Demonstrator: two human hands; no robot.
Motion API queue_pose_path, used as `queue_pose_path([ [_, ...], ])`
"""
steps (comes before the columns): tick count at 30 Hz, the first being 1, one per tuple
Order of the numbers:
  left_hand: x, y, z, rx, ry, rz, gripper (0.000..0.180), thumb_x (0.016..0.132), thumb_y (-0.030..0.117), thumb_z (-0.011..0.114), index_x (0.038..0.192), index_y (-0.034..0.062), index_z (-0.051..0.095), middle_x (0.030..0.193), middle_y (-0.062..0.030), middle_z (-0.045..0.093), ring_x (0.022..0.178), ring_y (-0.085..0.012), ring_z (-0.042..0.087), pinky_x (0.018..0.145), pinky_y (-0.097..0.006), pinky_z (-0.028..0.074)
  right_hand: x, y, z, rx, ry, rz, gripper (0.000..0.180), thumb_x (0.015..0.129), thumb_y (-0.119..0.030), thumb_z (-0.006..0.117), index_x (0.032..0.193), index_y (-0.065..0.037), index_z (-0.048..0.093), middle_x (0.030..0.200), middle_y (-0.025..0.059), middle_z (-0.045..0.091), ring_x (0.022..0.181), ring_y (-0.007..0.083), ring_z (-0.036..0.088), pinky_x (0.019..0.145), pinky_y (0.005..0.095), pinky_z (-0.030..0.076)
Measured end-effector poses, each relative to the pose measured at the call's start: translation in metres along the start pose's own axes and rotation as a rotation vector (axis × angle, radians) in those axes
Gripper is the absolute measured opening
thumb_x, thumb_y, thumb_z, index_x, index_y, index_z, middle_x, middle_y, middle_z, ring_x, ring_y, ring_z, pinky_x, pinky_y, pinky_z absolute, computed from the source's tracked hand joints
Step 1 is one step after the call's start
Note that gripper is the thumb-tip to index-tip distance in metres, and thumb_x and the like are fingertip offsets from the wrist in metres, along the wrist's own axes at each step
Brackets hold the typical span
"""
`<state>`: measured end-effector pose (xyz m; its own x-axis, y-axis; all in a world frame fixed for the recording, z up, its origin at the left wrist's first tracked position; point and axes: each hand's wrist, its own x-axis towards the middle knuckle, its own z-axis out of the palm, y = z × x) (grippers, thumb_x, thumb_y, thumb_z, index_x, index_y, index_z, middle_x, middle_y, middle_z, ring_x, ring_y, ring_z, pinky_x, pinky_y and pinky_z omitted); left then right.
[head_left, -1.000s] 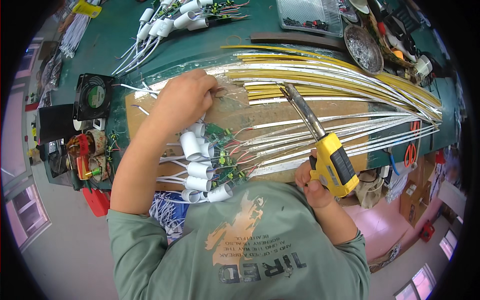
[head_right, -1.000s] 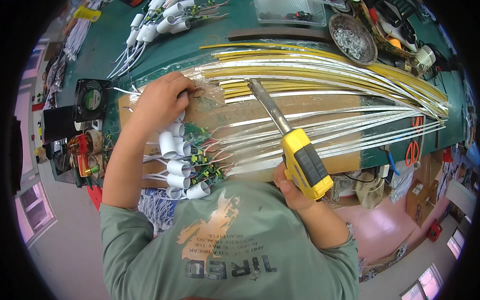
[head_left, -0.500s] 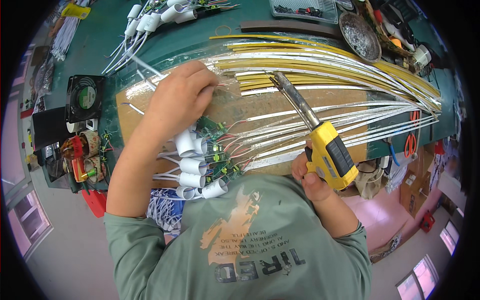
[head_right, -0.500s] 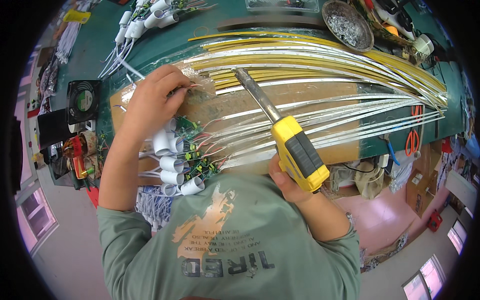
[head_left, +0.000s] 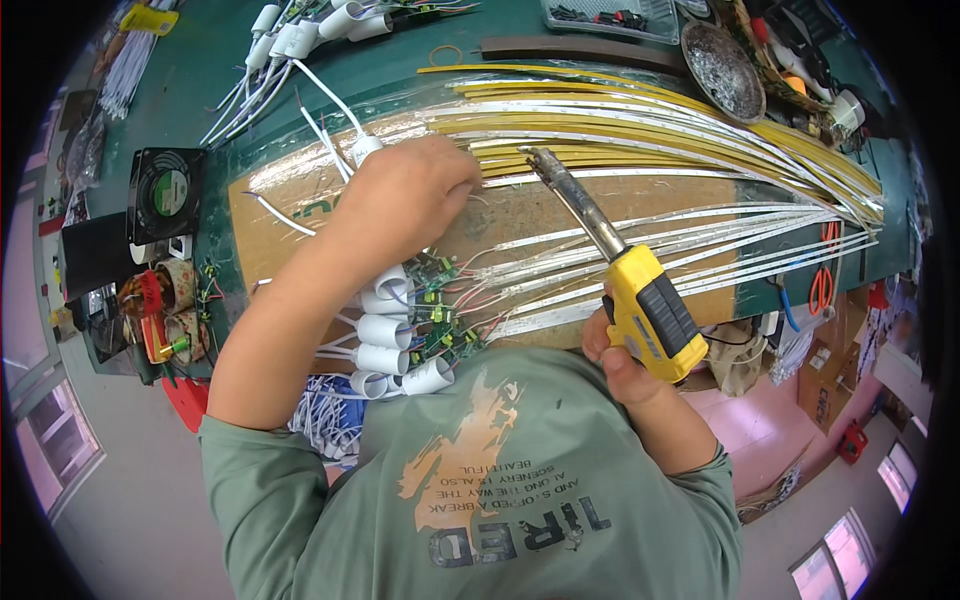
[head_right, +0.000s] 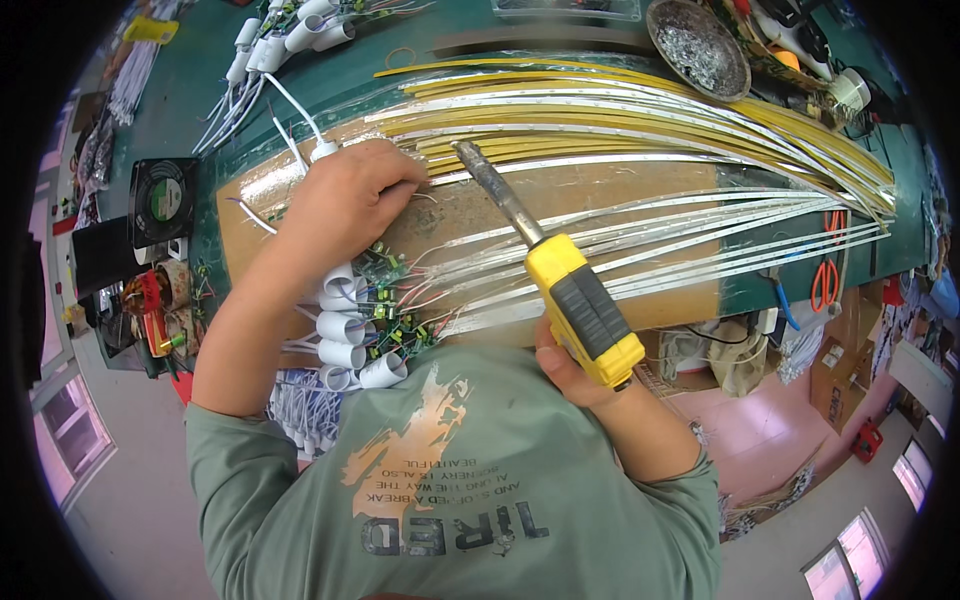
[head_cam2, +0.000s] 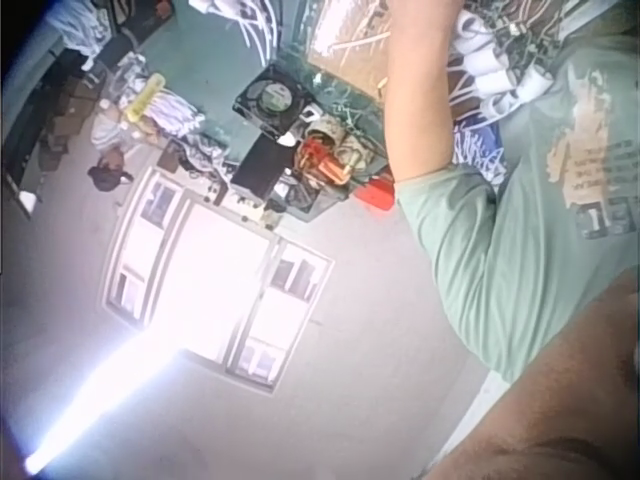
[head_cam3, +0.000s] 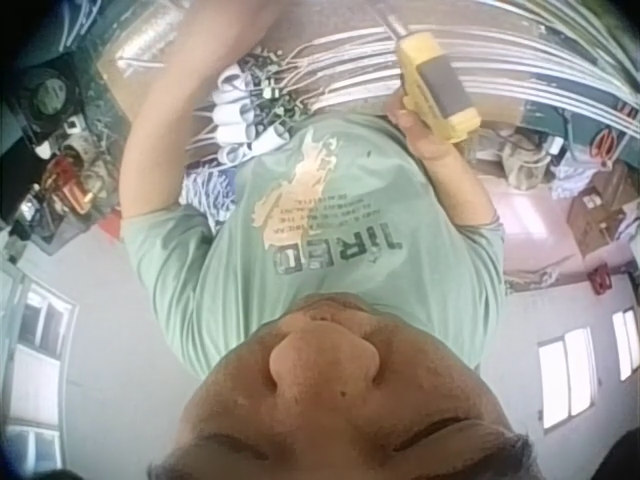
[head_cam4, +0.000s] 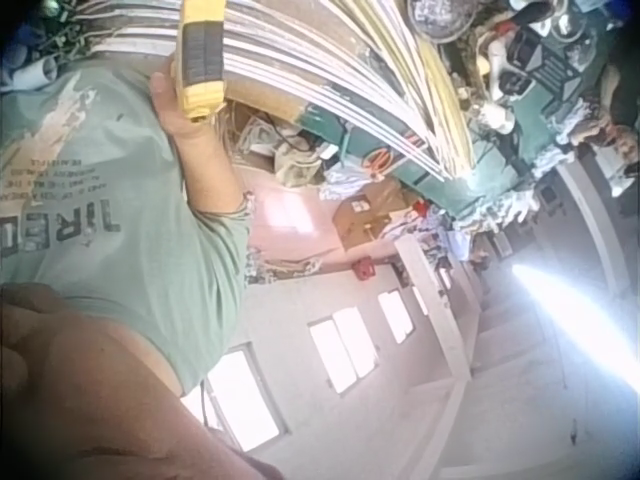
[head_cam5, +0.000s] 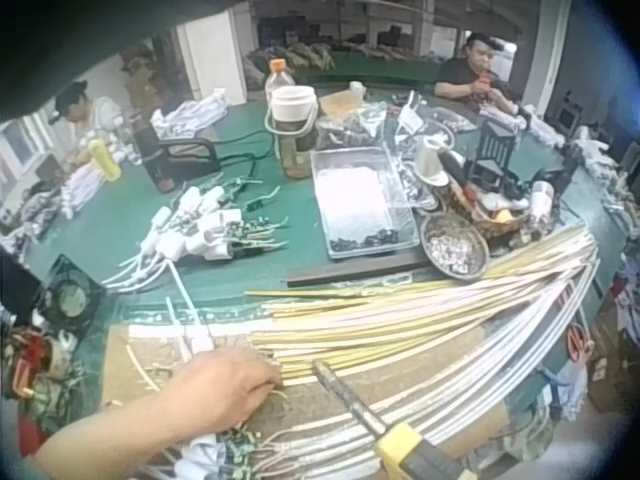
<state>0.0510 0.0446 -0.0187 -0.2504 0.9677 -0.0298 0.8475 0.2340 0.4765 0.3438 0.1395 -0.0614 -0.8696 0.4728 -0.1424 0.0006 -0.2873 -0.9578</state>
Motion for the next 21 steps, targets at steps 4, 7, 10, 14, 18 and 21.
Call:
queue_pose_path([
  [4, 0.001, 0.0, 0.003, 0.003, 0.028, 0.049, 0.013, 0.08, 0.01, 0.062, 0.091, 0.0096, 0.068, 0.089, -0.0088, 0.066, 0.083, -0.0311, 0.064, 0.073, -0.039, 0.052, -0.005, -0.001, -0.003, -0.173, -0.005, -0.019, 0.015, 0.082, -0.019, 0.071, 0.085, -0.008, 0.06, 0.071, 0.003, 0.057, 0.064, 0.0173, 0.054, 0.059, 0.0288, 0.043],
  [7, 0.002, 0.001, 0.003, 0.02, -0.007, 0.032, 0.012, 0.079, 0.01, 0.063, 0.09, 0.0094, 0.068, 0.089, -0.0092, 0.066, 0.082, -0.0316, 0.064, 0.073, -0.04, 0.052, -0.011, -0.001, -0.002, -0.262, 0.037, 0.06, 0.016, 0.08, -0.013, 0.071, 0.092, -0.006, 0.063, 0.075, 0.0045, 0.061, 0.066, 0.0184, 0.058, 0.06, 0.0302, 0.046],
  [10, 0.002, 0.003, 0.001, 0.02, -0.02, -0.001, 0.012, 0.079, 0.01, 0.063, 0.09, 0.0091, 0.069, 0.089, -0.0098, 0.066, 0.083, -0.0314, 0.064, 0.073, -0.039, 0.052, -0.012, -0.005, -0.001, -0.295, 0.021, 0.116, 0.018, 0.079, -0.011, 0.071, 0.094, -0.006, 0.063, 0.076, 0.0045, 0.061, 0.066, 0.0187, 0.058, 0.06, 0.0308, 0.047],
  [14, -0.001, 0.002, 0.003, -0.018, 0.023, -0.022, 0.013, 0.078, 0.01, 0.063, 0.09, 0.0083, 0.069, 0.089, -0.0104, 0.067, 0.084, -0.0311, 0.065, 0.075, -0.038, 0.052, -0.012, -0.011, 0.002, -0.226, 0.039, 0.165, 0.018, 0.079, -0.01, 0.072, 0.094, -0.006, 0.063, 0.076, 0.0037, 0.061, 0.067, 0.0174, 0.058, 0.061, 0.03, 0.047],
  [18, -0.003, 0.0, 0.003, -0.081, 0.059, -0.035, 0.015, 0.078, 0.009, 0.063, 0.091, 0.007, 0.069, 0.09, -0.0108, 0.068, 0.086, -0.0304, 0.065, 0.077, -0.037, 0.052, -0.012, -0.013, 0.004, -0.156, 0.024, 0.173, 0.017, 0.08, -0.007, 0.07, 0.096, -0.005, 0.063, 0.076, 0.0025, 0.061, 0.069, 0.0151, 0.058, 0.062, 0.0291, 0.046],
  [21, -0.002, 0.001, 0.003, -0.069, 0.047, -0.037, 0.015, 0.078, 0.009, 0.063, 0.091, 0.0068, 0.069, 0.09, -0.011, 0.068, 0.087, -0.0302, 0.065, 0.077, -0.037, 0.052, -0.01, -0.013, 0.007, -0.118, 0.039, 0.162, 0.02, 0.081, -0.006, 0.069, 0.099, -0.004, 0.061, 0.078, 0.0031, 0.06, 0.07, 0.0145, 0.057, 0.063, 0.0289, 0.046],
])
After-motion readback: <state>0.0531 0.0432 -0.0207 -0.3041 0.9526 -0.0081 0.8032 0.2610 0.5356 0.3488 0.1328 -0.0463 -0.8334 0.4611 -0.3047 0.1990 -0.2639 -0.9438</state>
